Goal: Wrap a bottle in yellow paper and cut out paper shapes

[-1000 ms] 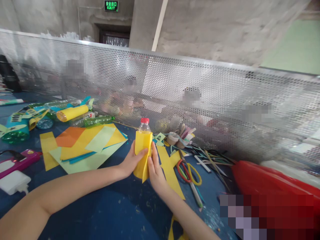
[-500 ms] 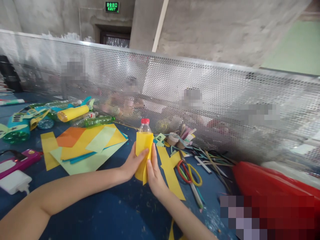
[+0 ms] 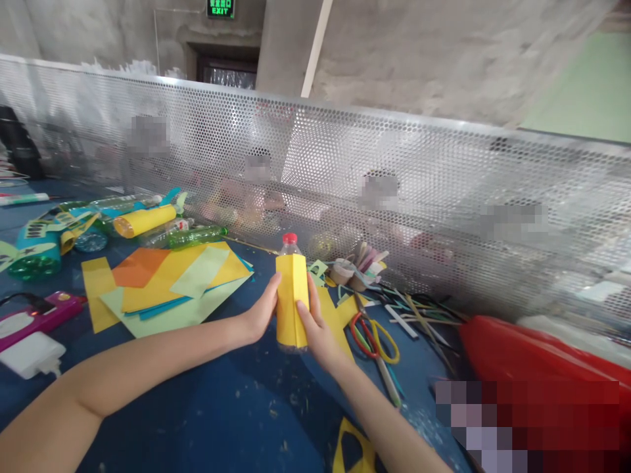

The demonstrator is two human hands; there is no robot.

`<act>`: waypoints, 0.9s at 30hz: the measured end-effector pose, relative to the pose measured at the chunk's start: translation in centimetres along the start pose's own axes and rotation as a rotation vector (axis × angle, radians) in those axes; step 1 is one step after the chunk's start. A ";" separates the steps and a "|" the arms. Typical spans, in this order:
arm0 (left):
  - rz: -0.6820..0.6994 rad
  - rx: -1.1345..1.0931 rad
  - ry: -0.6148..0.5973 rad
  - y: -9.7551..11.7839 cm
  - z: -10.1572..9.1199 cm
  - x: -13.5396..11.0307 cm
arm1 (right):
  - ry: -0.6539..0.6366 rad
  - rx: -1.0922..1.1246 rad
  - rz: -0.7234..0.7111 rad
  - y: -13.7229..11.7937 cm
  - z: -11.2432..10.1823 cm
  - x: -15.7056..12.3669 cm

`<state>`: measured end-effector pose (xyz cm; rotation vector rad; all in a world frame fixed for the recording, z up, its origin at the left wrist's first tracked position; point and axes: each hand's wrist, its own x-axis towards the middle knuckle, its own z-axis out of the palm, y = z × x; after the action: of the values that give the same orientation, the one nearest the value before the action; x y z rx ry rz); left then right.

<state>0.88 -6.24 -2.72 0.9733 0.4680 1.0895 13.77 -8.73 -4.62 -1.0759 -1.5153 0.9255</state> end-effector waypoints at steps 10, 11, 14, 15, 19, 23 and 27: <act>-0.104 0.096 -0.041 1.1 -0.5 0.1 | -0.119 0.448 0.254 -2.3 -0.7 0.1; -0.105 0.104 -0.034 1.1 -0.5 0.0 | -0.127 0.443 0.256 -2.3 -0.7 0.0; -0.102 0.138 -0.001 1.1 -0.4 -0.1 | -0.170 0.393 0.259 -2.1 -0.7 -0.1; -0.103 0.149 0.002 1.1 -0.3 -0.2 | -0.192 0.368 0.262 -2.0 -0.7 -0.1; -0.074 0.186 -0.022 0.9 -0.5 -0.4 | -0.262 0.312 0.269 -1.7 -0.8 -0.1; -0.027 0.185 -0.030 0.5 -0.9 -0.3 | -0.249 0.292 0.213 -1.3 -0.8 0.0; 0.019 0.198 0.018 0.6 -0.4 -0.5 | -0.174 0.192 0.103 -1.0 -0.7 0.1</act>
<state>0.04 -6.38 -2.51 1.1439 0.5904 1.0836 14.23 -8.94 -3.55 -0.9610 -1.4864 1.2373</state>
